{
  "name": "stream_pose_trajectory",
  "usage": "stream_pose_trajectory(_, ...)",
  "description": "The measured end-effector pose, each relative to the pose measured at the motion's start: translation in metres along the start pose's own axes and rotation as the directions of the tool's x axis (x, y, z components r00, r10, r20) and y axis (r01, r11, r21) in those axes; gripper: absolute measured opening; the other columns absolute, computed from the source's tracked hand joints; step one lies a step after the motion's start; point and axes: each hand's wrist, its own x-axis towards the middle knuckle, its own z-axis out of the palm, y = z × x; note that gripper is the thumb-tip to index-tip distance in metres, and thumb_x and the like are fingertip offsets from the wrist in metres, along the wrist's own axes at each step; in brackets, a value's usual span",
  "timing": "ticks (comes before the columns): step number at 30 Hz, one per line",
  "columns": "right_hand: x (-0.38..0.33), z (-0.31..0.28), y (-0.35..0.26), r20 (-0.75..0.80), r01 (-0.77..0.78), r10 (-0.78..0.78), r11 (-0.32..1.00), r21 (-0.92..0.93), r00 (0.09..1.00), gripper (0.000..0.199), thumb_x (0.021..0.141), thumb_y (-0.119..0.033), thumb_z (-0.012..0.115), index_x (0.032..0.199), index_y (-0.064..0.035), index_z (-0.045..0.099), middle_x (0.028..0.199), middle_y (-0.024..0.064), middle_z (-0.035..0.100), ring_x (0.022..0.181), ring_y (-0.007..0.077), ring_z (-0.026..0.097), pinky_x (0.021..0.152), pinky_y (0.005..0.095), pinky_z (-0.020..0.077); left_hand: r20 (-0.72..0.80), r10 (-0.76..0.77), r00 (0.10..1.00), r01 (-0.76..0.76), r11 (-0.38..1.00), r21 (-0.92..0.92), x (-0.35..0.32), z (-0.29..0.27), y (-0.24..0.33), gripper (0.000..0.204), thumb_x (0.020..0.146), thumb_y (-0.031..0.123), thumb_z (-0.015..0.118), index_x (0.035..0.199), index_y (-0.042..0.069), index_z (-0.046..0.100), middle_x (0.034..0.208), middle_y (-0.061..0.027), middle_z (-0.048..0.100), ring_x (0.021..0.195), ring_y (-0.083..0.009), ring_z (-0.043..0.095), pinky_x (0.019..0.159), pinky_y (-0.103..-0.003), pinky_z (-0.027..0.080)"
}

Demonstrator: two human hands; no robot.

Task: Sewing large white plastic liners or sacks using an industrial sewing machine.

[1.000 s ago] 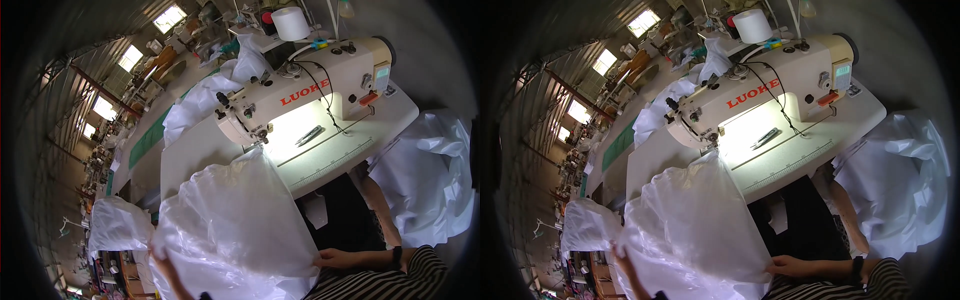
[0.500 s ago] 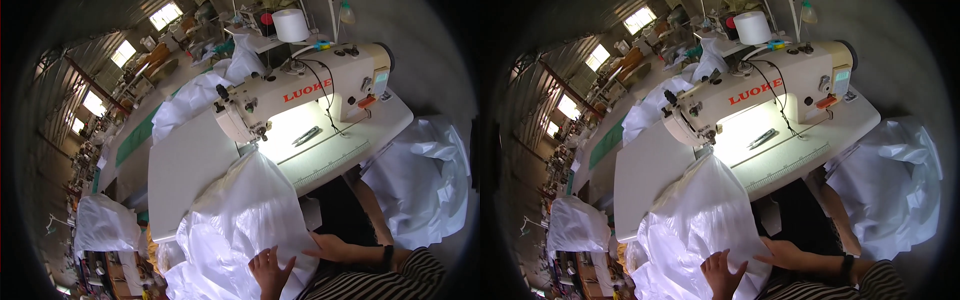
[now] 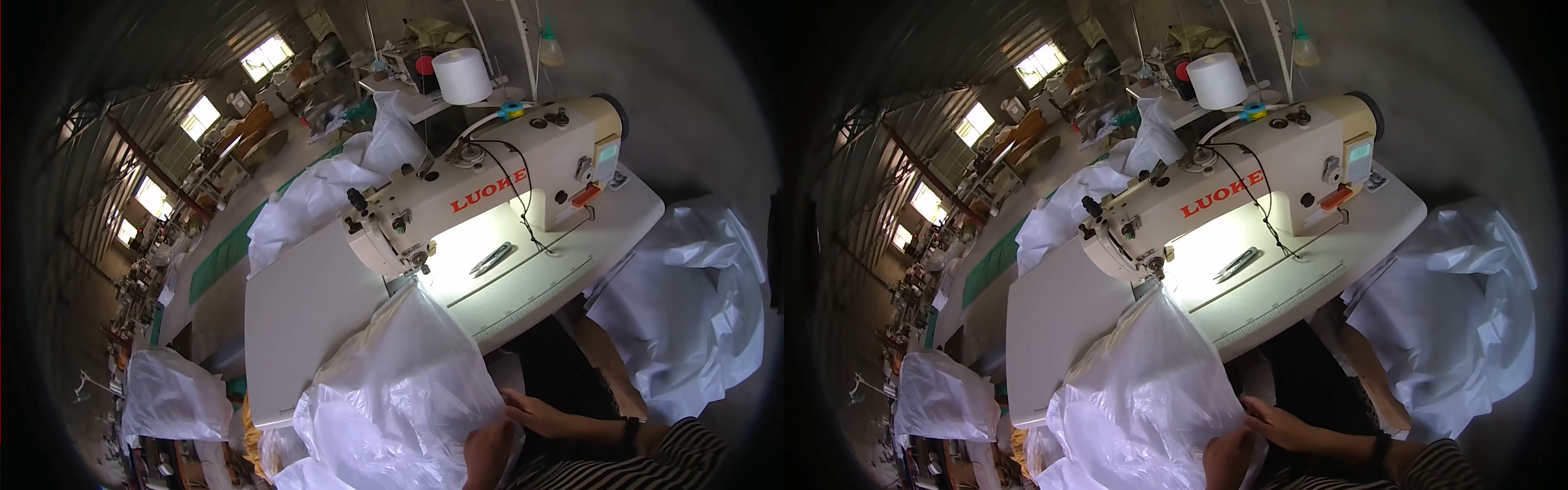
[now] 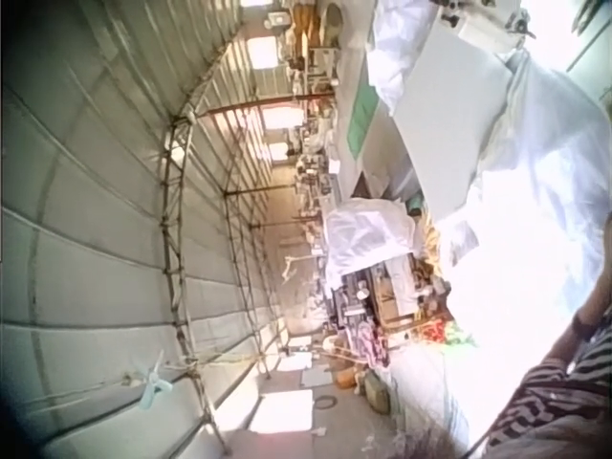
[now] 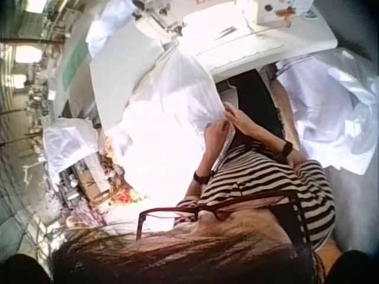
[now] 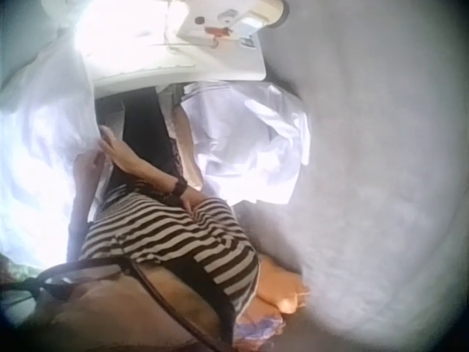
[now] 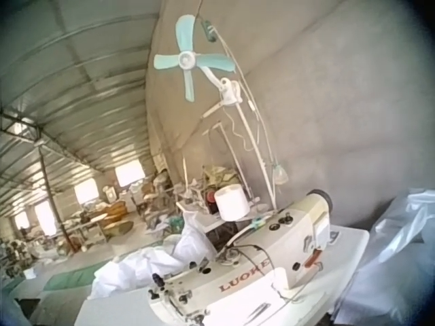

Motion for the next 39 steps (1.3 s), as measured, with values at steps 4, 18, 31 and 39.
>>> stream_pose_trajectory(4,0.026,0.008,0.005,-0.173,0.229,-0.248,0.965,-0.126,0.953,0.05,0.102,-0.029,0.051,0.142,-0.0001,0.04,0.117,0.0154,0.062,0.101,0.02,0.061,0.089,0.0326,0.0482,0.106,-0.077,0.991,0.097,0.974,-0.204,-0.015,-0.007,-0.02,0.009,0.083,0.005,0.067,0.092,0.004,0.069,0.087,-0.0122,0.07,0.078,-0.0293,0.067,0.072,-0.038,0.053)
stream_pose_trajectory(18,-0.003,-0.006,-0.026,-0.197,0.223,-0.393,0.793,-0.567,0.898,0.057,0.097,-0.014,0.055,0.146,-0.0015,0.031,0.065,0.0226,0.06,0.056,0.0371,0.064,0.053,0.0423,0.0514,-0.741,-0.45,0.499,0.589,0.803,-0.091,-0.085,-0.011,-0.25,0.04,0.093,0.015,0.065,0.126,-0.005,0.055,0.115,-0.0222,0.064,0.099,-0.0295,0.063,0.083,-0.044,0.053)
stream_pose_trajectory(31,0.016,0.03,-0.059,0.238,0.305,-0.361,0.139,-0.942,0.902,0.067,0.084,-0.011,0.055,0.142,0.0134,0.034,0.058,-0.0017,0.051,0.042,0.009,0.045,0.033,0.0278,0.0342,-0.813,-0.414,0.411,0.345,0.895,-0.281,-0.041,-0.129,-0.213,0.04,0.093,0.02,0.066,0.122,-0.006,0.059,0.11,-0.0235,0.066,0.096,-0.0306,0.065,0.079,-0.045,0.054)
stream_pose_trajectory(39,0.091,0.016,-0.085,0.162,0.141,-0.369,-0.084,-0.986,0.915,0.061,0.085,-0.01,0.052,0.141,0.0127,0.039,0.055,0.0003,0.056,0.043,0.0144,0.055,0.034,0.0302,0.0357,-0.843,-0.387,0.373,0.19,0.921,-0.339,-0.022,-0.217,-0.21,0.04,0.093,0.023,0.066,0.12,-0.006,0.061,0.108,-0.0243,0.067,0.093,-0.0314,0.066,0.077,-0.046,0.055)
